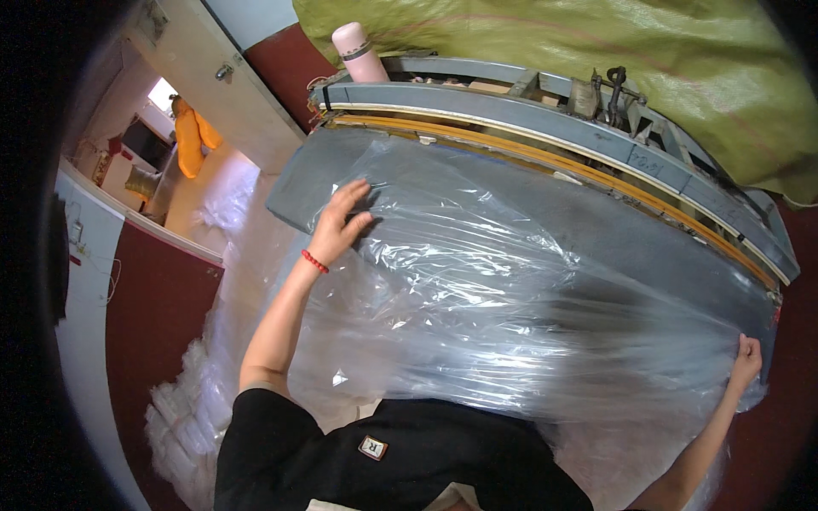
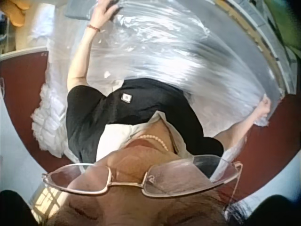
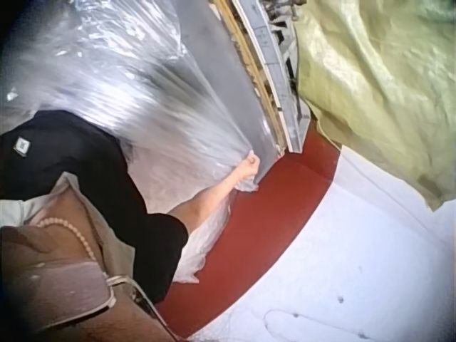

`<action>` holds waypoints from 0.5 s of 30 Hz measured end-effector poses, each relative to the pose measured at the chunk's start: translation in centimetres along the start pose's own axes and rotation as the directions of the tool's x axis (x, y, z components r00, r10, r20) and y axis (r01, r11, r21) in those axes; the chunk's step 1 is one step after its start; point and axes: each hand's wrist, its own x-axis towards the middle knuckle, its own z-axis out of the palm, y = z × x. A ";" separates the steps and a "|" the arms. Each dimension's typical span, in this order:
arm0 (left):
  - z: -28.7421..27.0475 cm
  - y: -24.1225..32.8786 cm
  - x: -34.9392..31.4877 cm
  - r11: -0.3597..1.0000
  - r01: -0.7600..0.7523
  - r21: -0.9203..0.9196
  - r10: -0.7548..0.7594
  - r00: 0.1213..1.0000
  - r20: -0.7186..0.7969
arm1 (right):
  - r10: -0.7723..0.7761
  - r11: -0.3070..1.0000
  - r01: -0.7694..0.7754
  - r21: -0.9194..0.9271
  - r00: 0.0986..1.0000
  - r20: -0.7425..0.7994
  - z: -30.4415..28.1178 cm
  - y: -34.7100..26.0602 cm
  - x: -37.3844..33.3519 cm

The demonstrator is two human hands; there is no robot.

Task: The recorder is seen sealing large plastic bags using a heat sealing machine.

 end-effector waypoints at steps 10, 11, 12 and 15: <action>-4.8 -3.9 -2.8 0.825 0.436 -0.360 -0.520 0.835 -0.180 | 0.039 0.999 -0.036 -0.036 0.996 0.077 -0.2 1.0 0.2; -5.1 -4.0 -3.5 0.785 0.503 -0.361 -0.580 0.802 -0.144 | 0.018 0.999 -0.015 -0.045 0.998 0.065 -0.1 1.0 0.3; -5.2 -4.2 -4.3 0.783 0.509 -0.356 -0.586 0.797 -0.150 | 0.030 0.999 -0.029 -0.014 0.997 0.072 -0.2 1.0 0.2; -4.6 -4.4 -6.6 0.806 0.540 -0.241 -0.584 0.791 -0.182 | -0.003 0.996 0.008 -0.086 0.998 0.061 -0.1 1.1 0.2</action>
